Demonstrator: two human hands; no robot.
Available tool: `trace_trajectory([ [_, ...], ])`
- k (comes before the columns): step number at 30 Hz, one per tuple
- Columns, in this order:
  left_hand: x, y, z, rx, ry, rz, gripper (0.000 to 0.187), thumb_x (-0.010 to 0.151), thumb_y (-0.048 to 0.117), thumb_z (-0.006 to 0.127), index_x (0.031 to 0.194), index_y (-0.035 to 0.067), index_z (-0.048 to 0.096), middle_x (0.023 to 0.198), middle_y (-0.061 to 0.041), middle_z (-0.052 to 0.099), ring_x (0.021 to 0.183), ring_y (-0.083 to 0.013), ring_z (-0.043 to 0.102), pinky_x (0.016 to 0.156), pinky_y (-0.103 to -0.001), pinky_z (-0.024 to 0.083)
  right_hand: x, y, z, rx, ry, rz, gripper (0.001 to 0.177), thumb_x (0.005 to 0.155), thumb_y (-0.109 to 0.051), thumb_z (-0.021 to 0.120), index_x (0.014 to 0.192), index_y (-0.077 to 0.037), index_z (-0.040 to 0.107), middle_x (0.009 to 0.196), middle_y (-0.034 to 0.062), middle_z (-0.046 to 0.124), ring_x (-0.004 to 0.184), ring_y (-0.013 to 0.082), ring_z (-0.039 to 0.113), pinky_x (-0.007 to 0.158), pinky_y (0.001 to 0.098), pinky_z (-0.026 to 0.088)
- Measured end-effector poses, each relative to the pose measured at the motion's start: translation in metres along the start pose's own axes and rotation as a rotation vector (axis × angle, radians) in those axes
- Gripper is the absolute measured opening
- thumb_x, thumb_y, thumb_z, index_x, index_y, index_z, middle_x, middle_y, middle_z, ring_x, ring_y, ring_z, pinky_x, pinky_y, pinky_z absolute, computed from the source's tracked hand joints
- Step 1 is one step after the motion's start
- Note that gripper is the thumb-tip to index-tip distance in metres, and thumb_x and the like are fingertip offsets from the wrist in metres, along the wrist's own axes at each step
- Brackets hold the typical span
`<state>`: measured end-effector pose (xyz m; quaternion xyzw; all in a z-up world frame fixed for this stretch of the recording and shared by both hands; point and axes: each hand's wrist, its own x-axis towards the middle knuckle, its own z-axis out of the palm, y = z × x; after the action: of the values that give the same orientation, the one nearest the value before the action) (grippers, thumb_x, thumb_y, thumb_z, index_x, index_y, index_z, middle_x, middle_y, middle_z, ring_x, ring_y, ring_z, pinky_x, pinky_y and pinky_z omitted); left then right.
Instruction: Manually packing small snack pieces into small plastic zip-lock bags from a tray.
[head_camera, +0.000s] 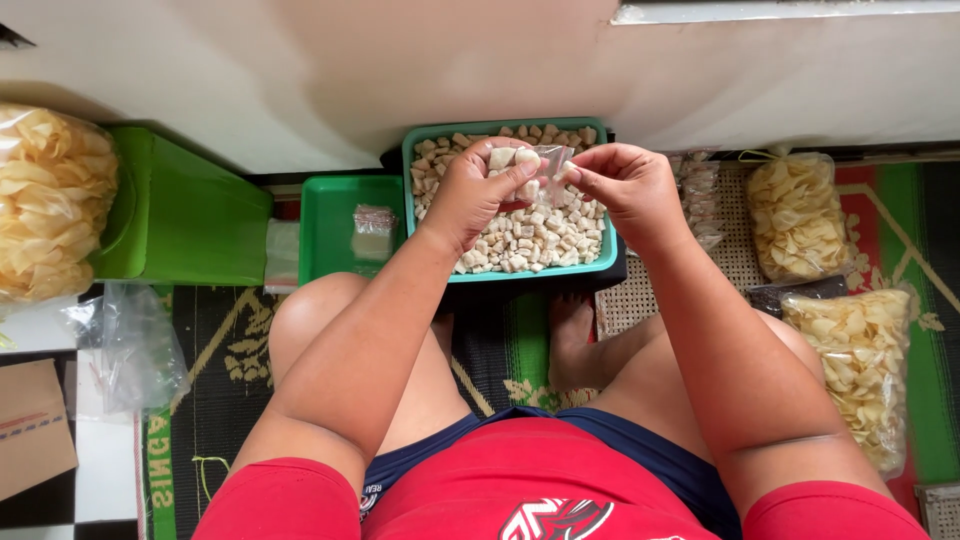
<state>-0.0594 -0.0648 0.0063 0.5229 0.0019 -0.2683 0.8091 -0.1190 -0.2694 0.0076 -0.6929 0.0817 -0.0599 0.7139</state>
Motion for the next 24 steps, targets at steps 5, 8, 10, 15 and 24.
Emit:
trace_trajectory([
  [5,0.007,-0.012,0.009,0.015,-0.032,-0.031,0.032,0.088,0.016,0.084,0.115,0.007,0.069,0.094,-0.006,0.077,0.079,-0.0194,0.079,0.067,-0.034,0.071,-0.002,0.005,-0.007,0.082,-0.013,0.034,0.023,0.089,-0.008,0.085,0.107,0.001,0.074,0.087,0.0076,0.075,0.079,0.0082,0.072,0.077,0.0239,0.063],
  [8,0.014,-0.023,0.009,0.024,-0.044,-0.034,0.031,0.088,0.016,0.083,0.115,0.007,0.069,0.094,-0.006,0.077,0.079,-0.0201,0.079,0.068,-0.035,0.071,0.000,0.019,-0.013,0.179,-0.025,0.071,0.023,0.091,-0.007,0.081,0.110,0.002,0.072,0.090,0.0092,0.075,0.081,0.0115,0.074,0.082,0.0273,0.065],
  [10,0.020,-0.032,0.007,0.027,-0.050,-0.034,0.031,0.089,0.016,0.083,0.115,0.007,0.070,0.094,-0.006,0.078,0.079,-0.0206,0.079,0.069,-0.036,0.071,0.001,0.029,-0.016,0.230,-0.025,0.088,0.022,0.093,-0.006,0.079,0.112,0.003,0.071,0.091,0.0108,0.075,0.083,0.0138,0.076,0.083,0.0290,0.066],
  [15,0.025,-0.038,0.008,0.012,-0.018,-0.016,0.032,0.090,0.018,0.083,0.116,0.008,0.069,0.096,-0.007,0.078,0.080,-0.0207,0.079,0.071,-0.037,0.071,0.001,0.042,-0.014,0.304,0.112,0.061,0.017,0.092,-0.003,0.081,0.100,0.005,0.068,0.081,0.0112,0.073,0.072,0.0136,0.074,0.073,0.0253,0.067],
  [24,0.027,-0.038,0.004,0.000,0.037,0.031,0.029,0.092,0.020,0.080,0.116,0.009,0.066,0.100,-0.010,0.079,0.081,-0.0214,0.080,0.071,-0.035,0.071,-0.005,0.025,0.007,0.096,0.079,-0.098,0.020,0.085,0.007,0.083,0.101,0.006,0.071,0.080,0.0137,0.070,0.071,0.0149,0.073,0.069,0.0277,0.064],
])
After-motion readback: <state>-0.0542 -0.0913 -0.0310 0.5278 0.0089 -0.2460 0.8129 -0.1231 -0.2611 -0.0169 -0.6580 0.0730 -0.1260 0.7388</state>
